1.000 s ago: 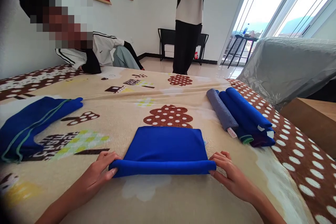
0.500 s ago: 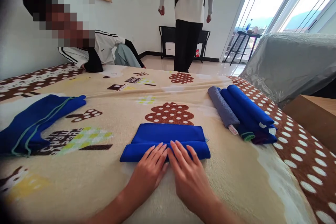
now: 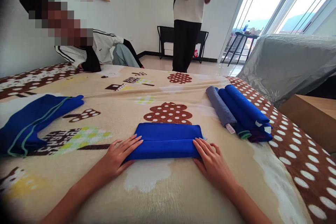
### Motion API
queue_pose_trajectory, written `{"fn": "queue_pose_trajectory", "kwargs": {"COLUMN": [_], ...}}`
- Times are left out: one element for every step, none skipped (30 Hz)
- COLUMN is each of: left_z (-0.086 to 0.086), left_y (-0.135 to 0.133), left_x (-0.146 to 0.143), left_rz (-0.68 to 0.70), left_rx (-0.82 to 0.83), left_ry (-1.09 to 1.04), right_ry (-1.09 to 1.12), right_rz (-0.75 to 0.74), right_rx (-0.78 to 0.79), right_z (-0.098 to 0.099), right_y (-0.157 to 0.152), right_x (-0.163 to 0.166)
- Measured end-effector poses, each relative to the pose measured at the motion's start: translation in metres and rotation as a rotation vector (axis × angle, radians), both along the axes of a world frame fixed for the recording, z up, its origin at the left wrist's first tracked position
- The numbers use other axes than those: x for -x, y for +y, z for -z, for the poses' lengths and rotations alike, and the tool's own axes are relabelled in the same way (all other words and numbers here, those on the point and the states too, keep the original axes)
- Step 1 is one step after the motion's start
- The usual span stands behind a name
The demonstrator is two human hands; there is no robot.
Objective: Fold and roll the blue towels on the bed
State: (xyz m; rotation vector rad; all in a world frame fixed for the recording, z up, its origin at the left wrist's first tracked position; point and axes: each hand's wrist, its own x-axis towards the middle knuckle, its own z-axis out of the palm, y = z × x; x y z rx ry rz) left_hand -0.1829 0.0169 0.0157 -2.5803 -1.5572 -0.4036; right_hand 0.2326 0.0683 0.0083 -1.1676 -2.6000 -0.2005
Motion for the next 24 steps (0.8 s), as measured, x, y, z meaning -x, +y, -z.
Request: {"fn": "queue_pose_trajectory", "kwargs": {"left_z": [0.000, -0.001, -0.003, -0.005, -0.008, -0.012, -0.017, -0.022, -0.029, -0.035, -0.040, -0.045, -0.048, -0.049, -0.049, -0.047, -0.044, -0.041, -0.038, -0.035, -0.032, -0.030, -0.028, -0.026], "left_y": [0.003, 0.006, 0.008, 0.009, 0.008, 0.007, 0.003, -0.001, -0.006, -0.011, -0.015, -0.019, -0.020, -0.020, -0.017, -0.013, -0.007, -0.001, 0.005, 0.010, 0.014, 0.017, 0.018, 0.017], "left_x": [0.001, 0.002, 0.002, 0.003, 0.004, 0.004, 0.005, 0.006, 0.006, 0.006, 0.006, 0.005, 0.005, 0.004, 0.004, 0.003, 0.001, -0.003, -0.009, -0.017, -0.028, -0.041, -0.056, -0.071], "left_rz": [-0.003, -0.010, -0.017, -0.019, -0.013, -0.005, -0.002, -0.008, -0.026, -0.048, -0.075, -0.099, -0.118, -0.129, -0.137, -0.143, -0.153, -0.166, -0.183, -0.193, -0.189, -0.163, -0.116, -0.055], "left_rx": [-0.015, -0.024, -0.023, -0.016, -0.006, 0.013, 0.037, 0.064, 0.101, 0.154, 0.218, 0.280, 0.325, 0.343, 0.327, 0.285, 0.226, 0.162, 0.106, 0.063, 0.034, 0.016, 0.011, 0.018], "left_ry": [-0.003, -0.019, -0.044, -0.074, -0.100, -0.122, -0.145, -0.178, -0.223, -0.282, -0.346, -0.400, -0.432, -0.434, -0.412, -0.378, -0.339, -0.303, -0.276, -0.256, -0.239, -0.216, -0.190, -0.162], "right_ry": [0.013, 0.029, 0.044, 0.057, 0.065, 0.070, 0.070, 0.073, 0.084, 0.104, 0.130, 0.161, 0.188, 0.206, 0.212, 0.210, 0.207, 0.205, 0.205, 0.205, 0.204, 0.195, 0.179, 0.156], "right_rz": [-0.001, -0.002, -0.004, -0.009, -0.016, -0.024, -0.037, -0.053, -0.065, -0.070, -0.066, -0.056, -0.038, -0.016, 0.007, 0.031, 0.060, 0.094, 0.127, 0.151, 0.159, 0.142, 0.096, 0.032], "right_rx": [-0.006, -0.012, -0.014, -0.012, -0.005, 0.001, 0.002, 0.016, 0.049, 0.104, 0.180, 0.262, 0.333, 0.374, 0.379, 0.360, 0.322, 0.278, 0.235, 0.199, 0.170, 0.150, 0.139, 0.133], "right_z": [0.000, 0.001, 0.000, -0.001, -0.002, -0.005, -0.008, -0.013, -0.018, -0.023, -0.028, -0.032, -0.036, -0.037, -0.038, -0.037, -0.035, -0.033, -0.031, -0.029, -0.028, -0.027, -0.026, -0.026], "right_y": [0.004, 0.008, 0.011, 0.014, 0.016, 0.016, 0.014, 0.011, 0.007, 0.002, -0.002, -0.006, -0.008, -0.008, -0.007, -0.004, 0.000, 0.004, 0.008, 0.010, 0.010, 0.009, 0.006, 0.002], "right_x": [0.002, 0.003, 0.005, 0.006, 0.006, 0.005, 0.004, 0.001, -0.001, -0.004, -0.007, -0.010, -0.011, -0.012, -0.012, -0.010, -0.006, 0.000, 0.008, 0.019, 0.032, 0.047, 0.062, 0.076]}}
